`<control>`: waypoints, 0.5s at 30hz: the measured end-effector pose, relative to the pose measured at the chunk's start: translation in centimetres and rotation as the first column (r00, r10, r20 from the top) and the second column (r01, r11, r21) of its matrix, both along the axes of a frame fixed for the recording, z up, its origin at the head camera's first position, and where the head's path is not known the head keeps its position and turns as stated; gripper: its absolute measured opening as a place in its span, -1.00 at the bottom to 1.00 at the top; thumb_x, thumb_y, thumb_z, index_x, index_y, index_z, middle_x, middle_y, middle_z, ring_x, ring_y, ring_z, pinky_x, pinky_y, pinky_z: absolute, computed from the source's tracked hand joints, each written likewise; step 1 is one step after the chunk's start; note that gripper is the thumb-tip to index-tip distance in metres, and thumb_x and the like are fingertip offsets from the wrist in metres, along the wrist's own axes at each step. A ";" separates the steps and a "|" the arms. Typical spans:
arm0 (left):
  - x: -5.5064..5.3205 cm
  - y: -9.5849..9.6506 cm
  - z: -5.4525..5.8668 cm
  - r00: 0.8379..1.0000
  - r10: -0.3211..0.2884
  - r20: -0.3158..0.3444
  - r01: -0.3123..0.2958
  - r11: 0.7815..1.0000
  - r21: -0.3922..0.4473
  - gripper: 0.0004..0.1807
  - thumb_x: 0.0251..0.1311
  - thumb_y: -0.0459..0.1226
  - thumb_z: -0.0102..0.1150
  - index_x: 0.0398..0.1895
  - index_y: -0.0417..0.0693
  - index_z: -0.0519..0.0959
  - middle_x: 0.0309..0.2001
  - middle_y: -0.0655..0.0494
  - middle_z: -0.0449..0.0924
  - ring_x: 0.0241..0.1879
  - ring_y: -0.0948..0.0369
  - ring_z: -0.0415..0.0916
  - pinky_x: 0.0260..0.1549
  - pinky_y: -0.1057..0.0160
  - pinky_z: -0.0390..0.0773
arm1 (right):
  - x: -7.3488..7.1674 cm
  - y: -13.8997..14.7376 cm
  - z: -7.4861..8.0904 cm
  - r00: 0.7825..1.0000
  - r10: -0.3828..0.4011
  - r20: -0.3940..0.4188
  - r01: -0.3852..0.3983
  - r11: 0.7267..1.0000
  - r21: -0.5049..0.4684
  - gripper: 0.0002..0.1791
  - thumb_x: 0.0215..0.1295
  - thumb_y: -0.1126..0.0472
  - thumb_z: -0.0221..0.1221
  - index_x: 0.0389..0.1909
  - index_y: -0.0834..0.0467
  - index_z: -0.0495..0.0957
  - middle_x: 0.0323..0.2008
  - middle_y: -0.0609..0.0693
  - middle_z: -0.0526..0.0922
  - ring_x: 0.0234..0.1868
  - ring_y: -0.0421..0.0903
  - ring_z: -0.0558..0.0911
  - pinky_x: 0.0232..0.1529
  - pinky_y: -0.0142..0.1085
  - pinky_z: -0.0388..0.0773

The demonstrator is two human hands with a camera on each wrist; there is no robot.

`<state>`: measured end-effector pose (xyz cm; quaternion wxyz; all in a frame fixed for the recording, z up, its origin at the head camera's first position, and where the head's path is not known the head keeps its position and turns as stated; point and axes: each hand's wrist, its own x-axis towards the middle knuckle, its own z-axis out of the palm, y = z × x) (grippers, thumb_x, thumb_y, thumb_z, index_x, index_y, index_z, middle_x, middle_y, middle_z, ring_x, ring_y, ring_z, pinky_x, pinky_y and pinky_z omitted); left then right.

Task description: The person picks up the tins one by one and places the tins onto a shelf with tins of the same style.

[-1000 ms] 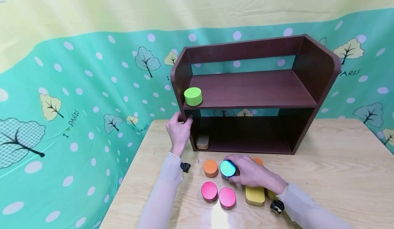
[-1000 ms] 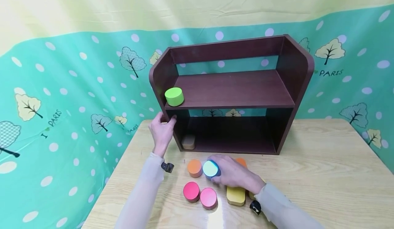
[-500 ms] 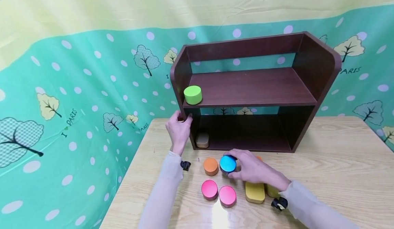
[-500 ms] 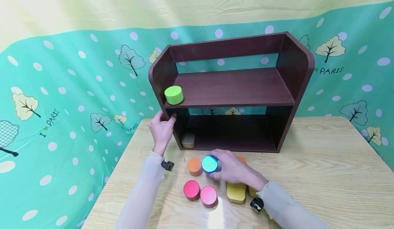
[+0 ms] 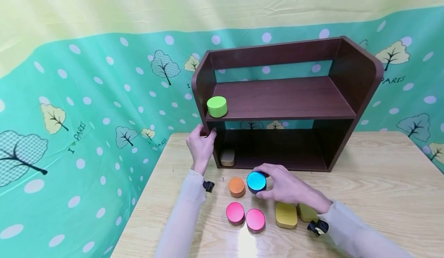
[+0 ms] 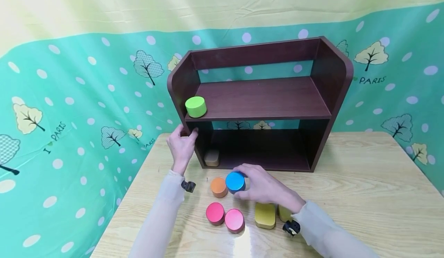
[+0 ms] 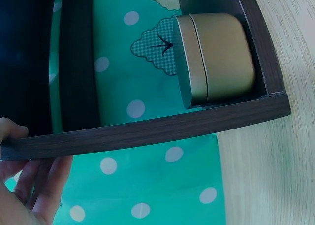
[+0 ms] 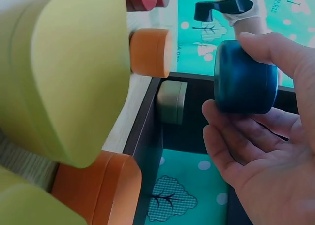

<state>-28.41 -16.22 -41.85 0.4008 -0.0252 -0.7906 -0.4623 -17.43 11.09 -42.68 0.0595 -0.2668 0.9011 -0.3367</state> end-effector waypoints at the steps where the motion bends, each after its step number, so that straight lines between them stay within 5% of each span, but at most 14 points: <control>1: 0.0 0.0 0.0 1.000 -0.001 -0.001 0.001 1.000 0.001 -0.83 0.17 -0.34 0.48 -0.48 -0.22 0.68 -0.46 -0.16 0.78 -0.34 -0.13 0.75 -0.24 -0.02 0.58 | 0.0 0.0 0.1 1.000 0.000 0.000 0.000 1.000 -0.005 -0.27 0.18 0.02 0.60 0.34 0.13 0.61 0.26 0.06 0.75 0.24 0.09 0.69 0.32 0.21 0.66; 6: 0.0 0.0 -0.1 1.000 -0.005 -0.013 0.005 1.000 0.000 -0.84 0.18 -0.34 0.48 -0.47 -0.22 0.69 -0.46 -0.15 0.79 -0.34 -0.13 0.76 -0.25 0.00 0.58 | 0.0 -0.1 0.3 1.000 0.000 -0.019 -0.001 0.999 -0.049 -0.29 0.18 0.03 0.59 0.33 0.13 0.61 0.20 0.04 0.76 0.19 0.04 0.70 0.27 0.21 0.68; 15: 0.0 -0.1 -0.2 0.999 -0.009 -0.042 0.008 1.000 -0.021 -0.83 0.21 -0.33 0.49 -0.45 -0.24 0.70 -0.44 -0.15 0.80 -0.33 -0.12 0.77 -0.26 -0.05 0.61 | -0.2 -0.4 1.2 0.990 0.005 -0.137 -0.019 0.995 -0.102 -0.34 0.14 0.07 0.60 0.27 0.07 0.64 0.08 -0.12 0.77 0.07 -0.13 0.70 0.16 -0.10 0.69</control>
